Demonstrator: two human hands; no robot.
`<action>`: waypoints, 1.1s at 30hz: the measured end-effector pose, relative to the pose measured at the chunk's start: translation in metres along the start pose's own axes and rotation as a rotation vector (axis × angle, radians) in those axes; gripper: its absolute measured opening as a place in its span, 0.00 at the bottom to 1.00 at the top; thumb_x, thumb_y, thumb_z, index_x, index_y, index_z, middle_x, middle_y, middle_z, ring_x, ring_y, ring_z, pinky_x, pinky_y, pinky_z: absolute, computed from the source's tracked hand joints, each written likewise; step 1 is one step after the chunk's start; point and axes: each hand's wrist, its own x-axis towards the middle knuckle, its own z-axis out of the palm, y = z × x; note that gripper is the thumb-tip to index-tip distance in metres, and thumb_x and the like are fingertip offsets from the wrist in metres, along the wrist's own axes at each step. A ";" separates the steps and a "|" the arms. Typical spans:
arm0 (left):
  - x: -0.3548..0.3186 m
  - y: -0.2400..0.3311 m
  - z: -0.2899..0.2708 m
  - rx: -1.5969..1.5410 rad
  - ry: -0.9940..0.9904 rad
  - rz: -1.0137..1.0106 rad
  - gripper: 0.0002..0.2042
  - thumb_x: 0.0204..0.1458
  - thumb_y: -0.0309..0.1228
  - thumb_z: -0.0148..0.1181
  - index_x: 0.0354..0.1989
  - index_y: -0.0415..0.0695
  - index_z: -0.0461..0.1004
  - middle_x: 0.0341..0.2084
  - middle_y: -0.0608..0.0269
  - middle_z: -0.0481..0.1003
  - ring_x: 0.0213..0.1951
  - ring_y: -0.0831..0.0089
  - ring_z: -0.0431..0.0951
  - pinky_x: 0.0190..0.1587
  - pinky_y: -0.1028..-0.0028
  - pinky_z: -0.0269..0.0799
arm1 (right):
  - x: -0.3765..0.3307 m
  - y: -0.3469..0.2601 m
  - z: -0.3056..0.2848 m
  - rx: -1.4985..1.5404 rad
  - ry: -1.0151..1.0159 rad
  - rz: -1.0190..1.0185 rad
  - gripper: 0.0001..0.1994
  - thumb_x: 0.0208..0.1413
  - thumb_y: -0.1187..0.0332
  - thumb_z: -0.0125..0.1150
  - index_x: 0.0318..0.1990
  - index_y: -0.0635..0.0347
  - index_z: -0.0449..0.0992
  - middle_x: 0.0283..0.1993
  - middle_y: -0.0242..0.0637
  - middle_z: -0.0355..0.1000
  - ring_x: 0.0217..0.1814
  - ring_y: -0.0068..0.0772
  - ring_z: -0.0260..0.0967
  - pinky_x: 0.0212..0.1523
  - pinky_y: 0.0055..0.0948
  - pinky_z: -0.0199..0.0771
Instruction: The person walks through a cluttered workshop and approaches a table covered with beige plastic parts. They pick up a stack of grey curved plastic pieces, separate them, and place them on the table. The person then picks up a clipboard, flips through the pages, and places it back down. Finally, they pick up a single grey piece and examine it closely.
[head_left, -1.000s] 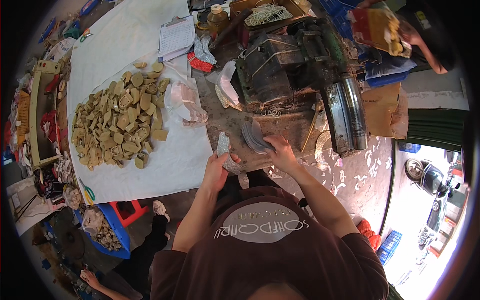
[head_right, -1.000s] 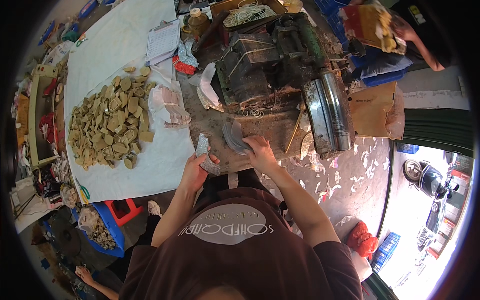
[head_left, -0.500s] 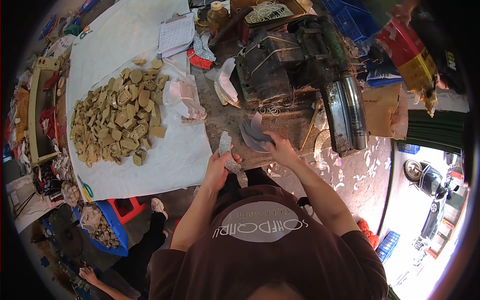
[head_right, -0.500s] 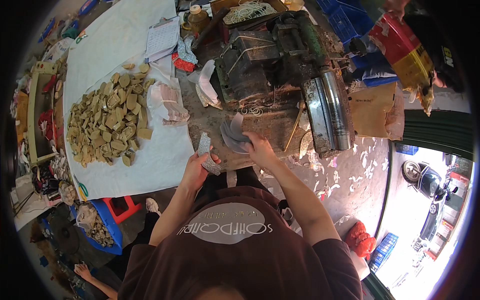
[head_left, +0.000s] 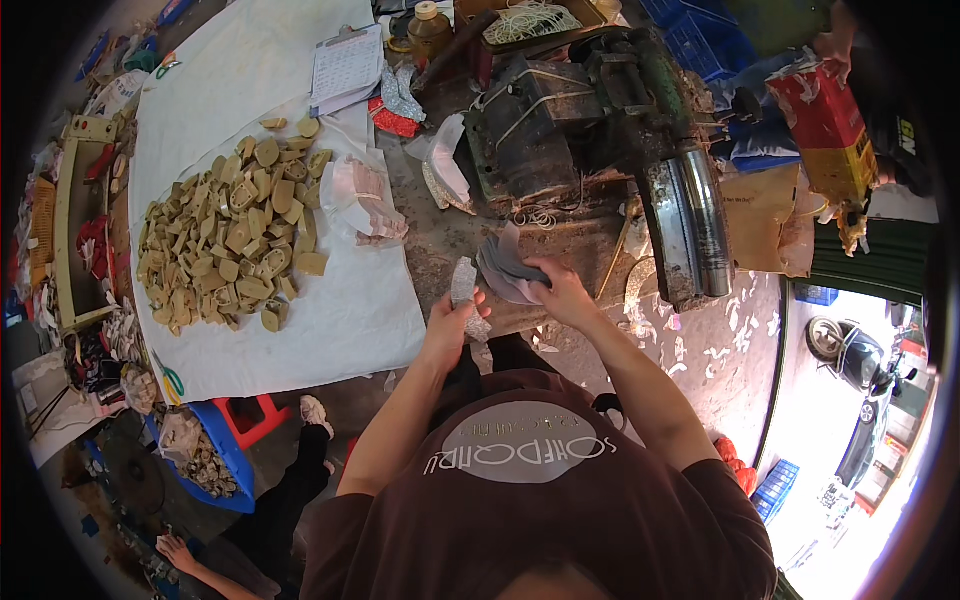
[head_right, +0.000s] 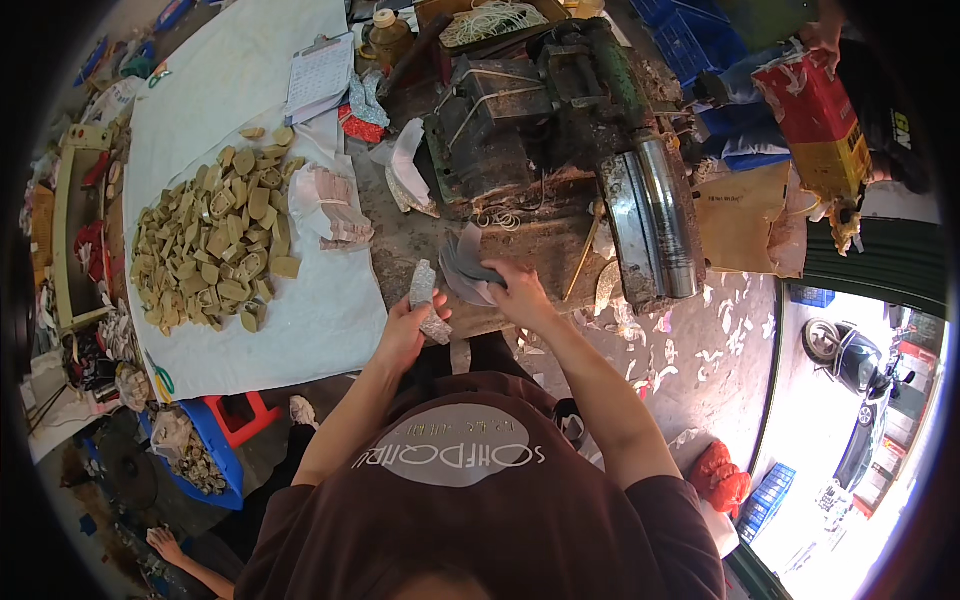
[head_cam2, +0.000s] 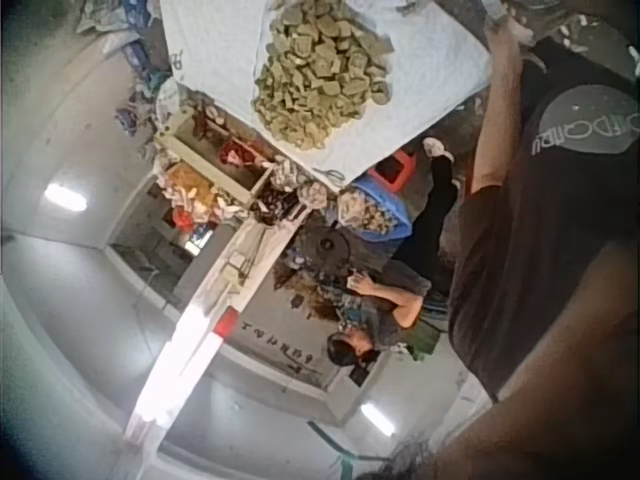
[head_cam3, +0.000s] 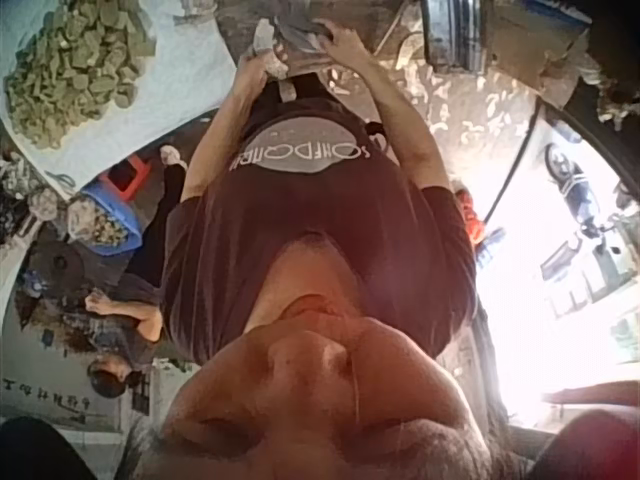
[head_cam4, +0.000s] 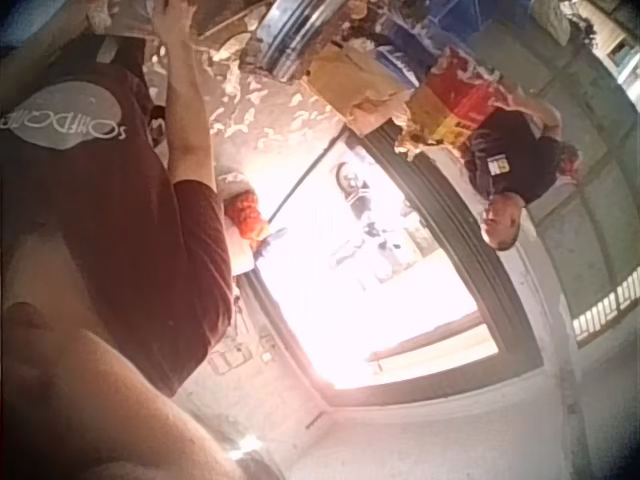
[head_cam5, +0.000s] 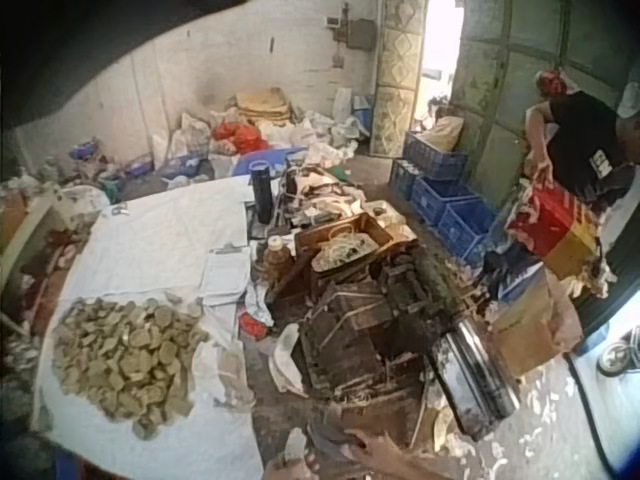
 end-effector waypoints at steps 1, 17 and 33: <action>0.004 -0.002 0.004 -0.006 0.004 -0.008 0.16 0.55 0.23 0.46 0.52 0.33 0.61 0.43 0.50 0.71 0.44 0.62 0.74 0.45 0.66 0.70 | -0.002 -0.002 0.002 -0.093 -0.012 -0.027 0.20 0.46 0.70 0.57 0.50 0.58 0.68 0.42 0.42 0.70 0.45 0.43 0.67 0.49 0.39 0.65; 0.004 0.010 0.025 -0.086 -0.070 -0.076 0.17 0.54 0.23 0.46 0.52 0.33 0.60 0.51 0.48 0.68 0.49 0.61 0.71 0.50 0.65 0.68 | -0.005 0.002 0.005 -0.135 -0.108 0.065 0.23 0.48 0.71 0.56 0.54 0.58 0.65 0.50 0.45 0.66 0.54 0.48 0.62 0.56 0.43 0.60; -0.007 0.039 0.011 0.014 -0.034 0.095 0.20 0.55 0.25 0.44 0.56 0.33 0.59 0.36 0.49 0.75 0.39 0.62 0.75 0.44 0.67 0.69 | -0.005 -0.030 -0.068 1.190 -0.130 0.396 0.19 0.53 0.71 0.51 0.52 0.69 0.64 0.37 0.43 0.72 0.33 0.27 0.68 0.36 0.24 0.66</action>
